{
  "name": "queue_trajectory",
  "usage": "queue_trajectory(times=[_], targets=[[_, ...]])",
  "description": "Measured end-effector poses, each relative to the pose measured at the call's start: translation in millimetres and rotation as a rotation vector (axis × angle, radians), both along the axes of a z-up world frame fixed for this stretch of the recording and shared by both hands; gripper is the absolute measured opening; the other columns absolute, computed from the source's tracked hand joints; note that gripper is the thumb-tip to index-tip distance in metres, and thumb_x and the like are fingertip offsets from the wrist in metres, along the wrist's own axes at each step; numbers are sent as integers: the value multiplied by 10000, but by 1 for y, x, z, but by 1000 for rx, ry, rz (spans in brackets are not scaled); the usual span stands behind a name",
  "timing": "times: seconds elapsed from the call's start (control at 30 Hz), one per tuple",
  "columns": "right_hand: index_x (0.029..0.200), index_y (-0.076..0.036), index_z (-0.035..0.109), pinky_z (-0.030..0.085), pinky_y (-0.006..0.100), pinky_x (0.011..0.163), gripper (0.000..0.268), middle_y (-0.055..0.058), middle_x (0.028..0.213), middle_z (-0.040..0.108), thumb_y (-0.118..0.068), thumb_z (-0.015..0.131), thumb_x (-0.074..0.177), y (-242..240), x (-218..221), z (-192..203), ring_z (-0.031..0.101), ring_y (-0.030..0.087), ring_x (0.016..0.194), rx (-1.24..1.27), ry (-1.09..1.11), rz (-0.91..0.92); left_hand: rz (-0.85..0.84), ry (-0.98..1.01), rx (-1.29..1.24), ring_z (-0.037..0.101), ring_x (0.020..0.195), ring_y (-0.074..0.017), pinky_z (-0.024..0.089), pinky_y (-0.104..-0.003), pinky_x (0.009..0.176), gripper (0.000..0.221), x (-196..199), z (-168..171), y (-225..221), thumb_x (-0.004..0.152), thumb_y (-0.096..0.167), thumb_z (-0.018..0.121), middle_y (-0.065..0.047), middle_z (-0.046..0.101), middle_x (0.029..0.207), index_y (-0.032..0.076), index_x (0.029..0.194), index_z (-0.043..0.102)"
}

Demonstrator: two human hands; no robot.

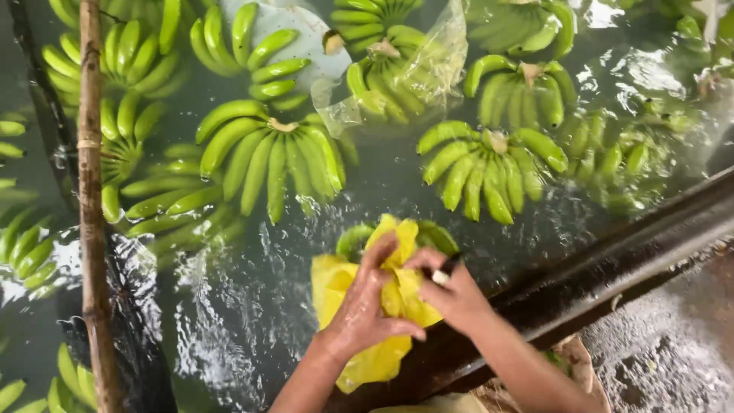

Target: The person processes green bananas in a water tank by using a knife to trim the stems and separate individual bananas from their bunches. They discard plastic liners, wipe a bunch with a cloth, and place the separated bananas into a sack.

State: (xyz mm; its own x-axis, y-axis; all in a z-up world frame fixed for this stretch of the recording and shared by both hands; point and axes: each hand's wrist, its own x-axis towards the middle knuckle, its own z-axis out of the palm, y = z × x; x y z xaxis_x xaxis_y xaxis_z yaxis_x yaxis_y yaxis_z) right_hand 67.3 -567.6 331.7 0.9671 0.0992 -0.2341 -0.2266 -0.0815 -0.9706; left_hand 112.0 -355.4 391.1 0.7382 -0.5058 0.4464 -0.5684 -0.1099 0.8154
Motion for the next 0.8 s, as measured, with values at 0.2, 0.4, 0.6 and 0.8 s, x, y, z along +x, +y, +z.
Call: queue_trajectory(times=[0.2,0.4,0.6,0.8], targets=[[1096,-2,706,657,383,643,255,172,1087,704,-174,676,910,-54,206,-76,689,265,799,135,348,-588,458,503,241,689,775,-388,569,-454,639,572,-32,-136,25,752,136,866,-181,660,922,86,1104,417],[1095,144,570,652,330,580,372,176,1029,638,-51,822,903,-128,363,-232,678,242,726,132,176,-882,638,624,315,681,730,-342,561,-418,637,606,-36,-143,57,709,158,893,-170,644,896,74,1069,413],[1098,134,555,616,374,545,337,168,928,625,-22,743,865,-131,398,-307,672,274,678,188,351,-979,753,499,279,685,763,-275,567,-388,683,615,-33,-160,68,665,159,905,-150,640,922,66,1020,411],[1106,90,621,409,362,459,230,120,770,614,-55,663,932,-101,300,-265,558,242,606,-72,92,-786,665,473,201,722,881,-297,619,-365,740,763,-18,-126,44,732,148,869,-199,654,1035,29,1287,360]])
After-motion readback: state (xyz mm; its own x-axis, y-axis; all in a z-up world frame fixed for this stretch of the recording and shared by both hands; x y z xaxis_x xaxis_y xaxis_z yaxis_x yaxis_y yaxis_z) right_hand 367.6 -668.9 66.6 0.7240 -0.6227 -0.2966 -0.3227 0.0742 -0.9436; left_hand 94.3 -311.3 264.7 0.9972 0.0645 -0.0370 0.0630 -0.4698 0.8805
